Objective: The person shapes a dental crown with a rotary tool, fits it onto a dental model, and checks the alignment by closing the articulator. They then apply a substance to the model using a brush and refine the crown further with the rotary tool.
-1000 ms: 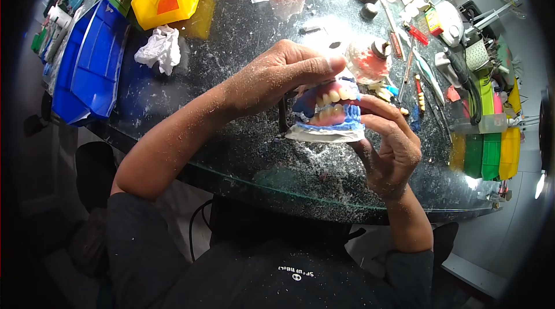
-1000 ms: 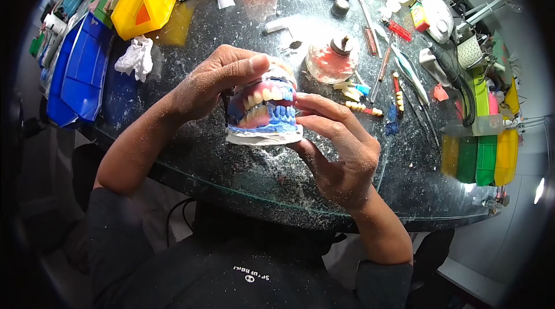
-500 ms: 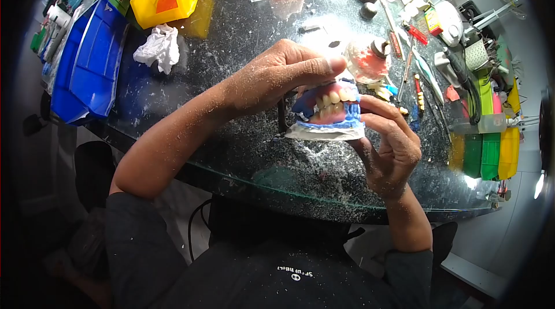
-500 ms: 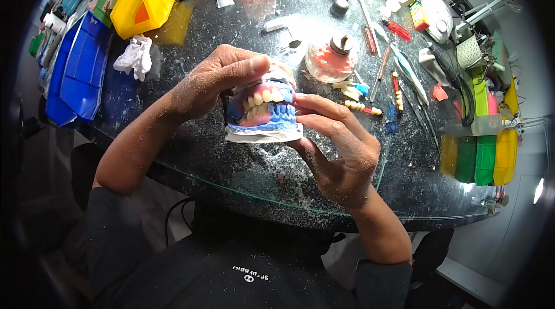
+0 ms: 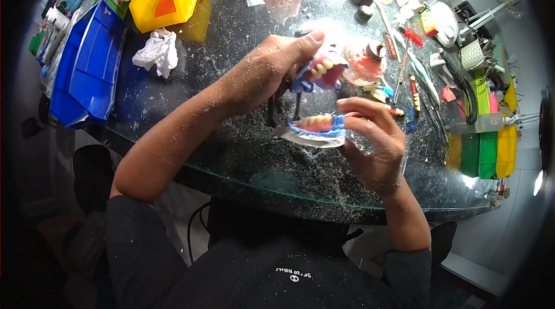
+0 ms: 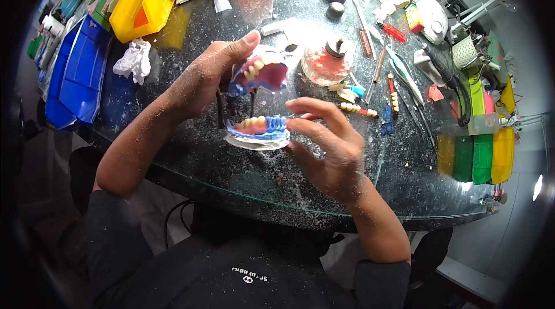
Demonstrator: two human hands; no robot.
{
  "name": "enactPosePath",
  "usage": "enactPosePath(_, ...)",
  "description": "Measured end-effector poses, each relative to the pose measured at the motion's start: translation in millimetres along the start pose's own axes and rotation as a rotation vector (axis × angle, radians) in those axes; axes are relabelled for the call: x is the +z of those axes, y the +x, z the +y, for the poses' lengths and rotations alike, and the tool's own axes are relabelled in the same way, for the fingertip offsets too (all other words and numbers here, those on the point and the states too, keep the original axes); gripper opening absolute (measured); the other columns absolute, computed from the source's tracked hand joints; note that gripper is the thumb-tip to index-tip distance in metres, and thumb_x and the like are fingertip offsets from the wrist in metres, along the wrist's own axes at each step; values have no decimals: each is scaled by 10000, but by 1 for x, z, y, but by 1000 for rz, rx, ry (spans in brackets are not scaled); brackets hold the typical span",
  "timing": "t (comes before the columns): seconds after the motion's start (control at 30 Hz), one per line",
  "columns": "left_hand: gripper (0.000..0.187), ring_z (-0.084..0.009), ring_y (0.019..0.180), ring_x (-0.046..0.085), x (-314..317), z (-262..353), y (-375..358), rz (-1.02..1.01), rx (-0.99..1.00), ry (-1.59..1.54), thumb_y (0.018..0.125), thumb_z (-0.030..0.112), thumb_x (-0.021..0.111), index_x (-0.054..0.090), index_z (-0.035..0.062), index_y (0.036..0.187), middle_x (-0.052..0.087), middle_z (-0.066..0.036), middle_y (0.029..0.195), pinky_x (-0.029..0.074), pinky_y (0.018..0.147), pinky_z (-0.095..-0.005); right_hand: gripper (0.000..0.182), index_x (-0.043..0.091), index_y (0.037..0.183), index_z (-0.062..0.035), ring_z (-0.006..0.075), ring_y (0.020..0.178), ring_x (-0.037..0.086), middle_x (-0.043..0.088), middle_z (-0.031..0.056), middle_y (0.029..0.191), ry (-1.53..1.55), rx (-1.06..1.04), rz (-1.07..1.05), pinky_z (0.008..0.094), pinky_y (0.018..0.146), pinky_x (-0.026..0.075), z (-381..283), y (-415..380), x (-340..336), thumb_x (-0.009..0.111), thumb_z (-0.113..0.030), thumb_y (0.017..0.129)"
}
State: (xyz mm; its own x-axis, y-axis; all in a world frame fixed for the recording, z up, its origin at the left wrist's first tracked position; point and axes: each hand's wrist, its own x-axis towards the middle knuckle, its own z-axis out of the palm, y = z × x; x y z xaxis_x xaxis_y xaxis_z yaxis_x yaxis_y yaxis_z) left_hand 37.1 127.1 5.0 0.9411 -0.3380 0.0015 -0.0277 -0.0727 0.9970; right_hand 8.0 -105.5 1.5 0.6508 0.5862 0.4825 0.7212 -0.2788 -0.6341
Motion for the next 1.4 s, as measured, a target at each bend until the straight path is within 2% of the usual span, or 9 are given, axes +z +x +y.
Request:
enactPosePath(0.23, 485, -130, 552, 479, -8, -5, 4, 23, 63, 239, 1033, 368, 315, 598, -16, 947, 470, -37, 612, 410, 531, -293, 110, 661, 860, -7, 215, 746, 669, 671, 100, 790, -139, -70, 37, 307, 683, 527, 23, 11, -25, 704, -96, 812)
enactPosePath(0.33, 368, -133, 522, 478, -9, -6, 1, 19, 209, 390, 1038, 260, 320, 569, -10, 1052, 460, -32, 598, 424, 505, -300, 89, 615, 924, -8, 157, 626, 617, 658, 108, 755, -370, 452, 309, 281, 563, 469, 53, 30, -60, 611, -86, 882)
enactPosePath(0.47, 323, -129, 538, 445, -11, 9, -2, 28, 117, 306, 1004, 264, 358, 537, -3, 980, 440, -27, 593, 396, 520, -292, 200, 578, 956, -47, 276, 602, 610, 606, 117, 660, -605, 599, 89, 397, 586, 464, 113, 27, -79, 646, -191, 835)
enactPosePath(0.53, 587, -96, 600, 356, -4, 12, -5, 89, 66, 238, 987, 484, 342, 549, 17, 699, 386, 5, 595, 318, 579, -273, 216, 545, 998, -55, 323, 647, 617, 594, 132, 654, -676, 621, 87, 435, 625, 464, 113, 30, -72, 616, -174, 832)
enactPosePath(0.6, 560, -109, 586, 385, -7, 8, -6, 90, 147, 349, 992, 433, 354, 579, -30, 771, 440, -21, 602, 345, 568, -277, 228, 535, 1023, -56, 335, 658, 622, 588, 155, 653, -694, 594, 97, 441, 626, 461, 117, 30, -69, 598, -146, 823)
enactPosePath(0.83, 501, -103, 610, 471, -6, 7, -3, 46, 123, 274, 1005, 373, 381, 651, -24, 862, 560, -48, 652, 382, 571, -263, 189, 650, 948, -30, 37, 612, 434, 528, -26, 697, -68, 459, 343, 207, 537, 360, 95, 31, -98, 473, -64, 890)
enactPosePath(0.97, 483, -81, 604, 479, -8, 13, -4, -7, 0, 249, 996, 380, 427, 675, -10, 855, 553, -33, 630, 380, 555, -252, 455, 480, 1236, 43, 102, 622, 472, 552, 82, 890, 946, 298, 403, 201, 593, 383, 52, 26, -106, 577, -116, 821)
enactPosePath(1.1, 451, -54, 584, 459, -7, 14, -4, -27, -17, 251, 987, 367, 471, 687, 10, 817, 548, -1, 618, 366, 533, -235, 261, 550, 1101, -29, 81, 623, 476, 560, 31, 805, 573, 209, 422, 193, 589, 391, 52, 13, -92, 565, -247, 959)
enactPosePath(1.4, 574, -80, 567, 458, -4, 3, -1, 101, 56, 143, 978, 480, 431, 677, 10, 759, 512, -1, 584, 362, 539, -254, 195, 570, 1111, -10, 62, 608, 506, 610, 61, 834, 263, 283, 508, 184, 542, 396, 57, 11, -73, 493, -118, 969)
